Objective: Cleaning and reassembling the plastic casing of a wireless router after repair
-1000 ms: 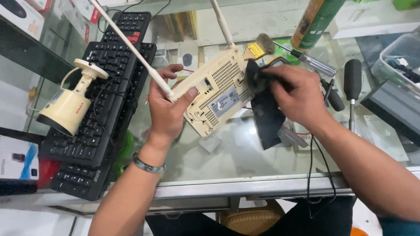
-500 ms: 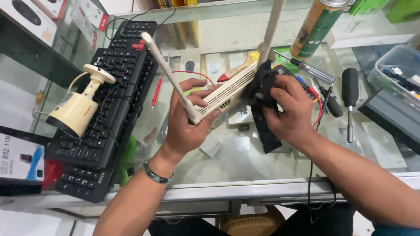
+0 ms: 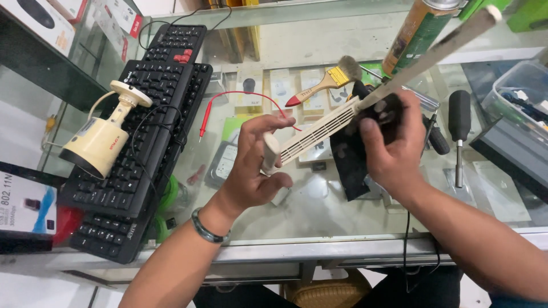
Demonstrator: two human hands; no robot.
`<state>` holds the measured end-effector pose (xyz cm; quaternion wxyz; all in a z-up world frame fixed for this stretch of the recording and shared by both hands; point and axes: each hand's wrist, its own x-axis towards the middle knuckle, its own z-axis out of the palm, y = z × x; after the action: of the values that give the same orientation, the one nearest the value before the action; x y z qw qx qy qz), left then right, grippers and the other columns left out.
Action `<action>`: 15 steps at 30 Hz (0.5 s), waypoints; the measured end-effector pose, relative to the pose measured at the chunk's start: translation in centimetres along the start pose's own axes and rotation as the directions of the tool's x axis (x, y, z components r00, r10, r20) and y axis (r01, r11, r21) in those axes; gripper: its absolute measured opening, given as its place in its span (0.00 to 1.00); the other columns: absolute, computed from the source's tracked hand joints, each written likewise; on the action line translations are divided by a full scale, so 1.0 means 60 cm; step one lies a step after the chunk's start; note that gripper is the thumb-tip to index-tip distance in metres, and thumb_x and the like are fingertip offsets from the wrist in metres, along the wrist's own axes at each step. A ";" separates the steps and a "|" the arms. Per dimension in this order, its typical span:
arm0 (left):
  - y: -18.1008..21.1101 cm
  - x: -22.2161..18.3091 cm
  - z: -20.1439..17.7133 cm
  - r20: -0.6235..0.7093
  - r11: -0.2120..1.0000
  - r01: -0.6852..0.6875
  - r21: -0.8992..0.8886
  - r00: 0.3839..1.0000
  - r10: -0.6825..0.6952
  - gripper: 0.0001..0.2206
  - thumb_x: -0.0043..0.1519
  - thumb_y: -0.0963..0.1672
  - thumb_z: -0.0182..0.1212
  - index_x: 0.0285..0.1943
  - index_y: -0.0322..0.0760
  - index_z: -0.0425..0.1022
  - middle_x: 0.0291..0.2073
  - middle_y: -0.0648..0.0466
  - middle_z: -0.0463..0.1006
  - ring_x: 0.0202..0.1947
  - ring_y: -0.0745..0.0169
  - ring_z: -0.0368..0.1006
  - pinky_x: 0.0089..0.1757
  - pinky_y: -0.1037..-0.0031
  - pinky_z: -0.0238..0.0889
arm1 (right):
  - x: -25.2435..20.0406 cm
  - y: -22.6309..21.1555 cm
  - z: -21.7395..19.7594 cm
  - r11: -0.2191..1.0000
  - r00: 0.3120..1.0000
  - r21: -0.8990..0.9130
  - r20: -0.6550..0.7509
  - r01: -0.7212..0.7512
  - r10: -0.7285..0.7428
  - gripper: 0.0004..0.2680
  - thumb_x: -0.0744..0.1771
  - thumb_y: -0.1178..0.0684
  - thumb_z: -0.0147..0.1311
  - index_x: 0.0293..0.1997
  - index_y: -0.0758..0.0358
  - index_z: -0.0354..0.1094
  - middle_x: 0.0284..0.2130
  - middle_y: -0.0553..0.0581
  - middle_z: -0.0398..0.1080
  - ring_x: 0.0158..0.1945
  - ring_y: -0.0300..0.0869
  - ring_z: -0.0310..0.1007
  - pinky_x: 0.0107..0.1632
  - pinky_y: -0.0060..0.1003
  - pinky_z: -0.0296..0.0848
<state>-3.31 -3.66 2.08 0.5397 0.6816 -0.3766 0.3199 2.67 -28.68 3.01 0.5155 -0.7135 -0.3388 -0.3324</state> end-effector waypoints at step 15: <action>0.023 0.007 -0.004 -0.080 0.998 0.005 -0.065 0.997 -0.010 0.22 0.74 0.56 0.39 0.38 0.39 0.68 0.53 0.46 0.66 0.63 0.42 0.66 0.69 0.43 0.51 | 0.020 0.029 -0.007 0.997 0.988 -0.019 0.131 0.079 -0.076 0.17 0.74 0.44 0.37 0.44 0.64 0.73 0.35 0.61 0.71 0.32 0.56 0.71 0.40 0.46 0.71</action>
<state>-4.29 -3.70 3.18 0.5775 0.6518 -0.3622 0.3325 4.72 -29.33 3.21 0.4704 -0.7260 -0.3952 -0.3090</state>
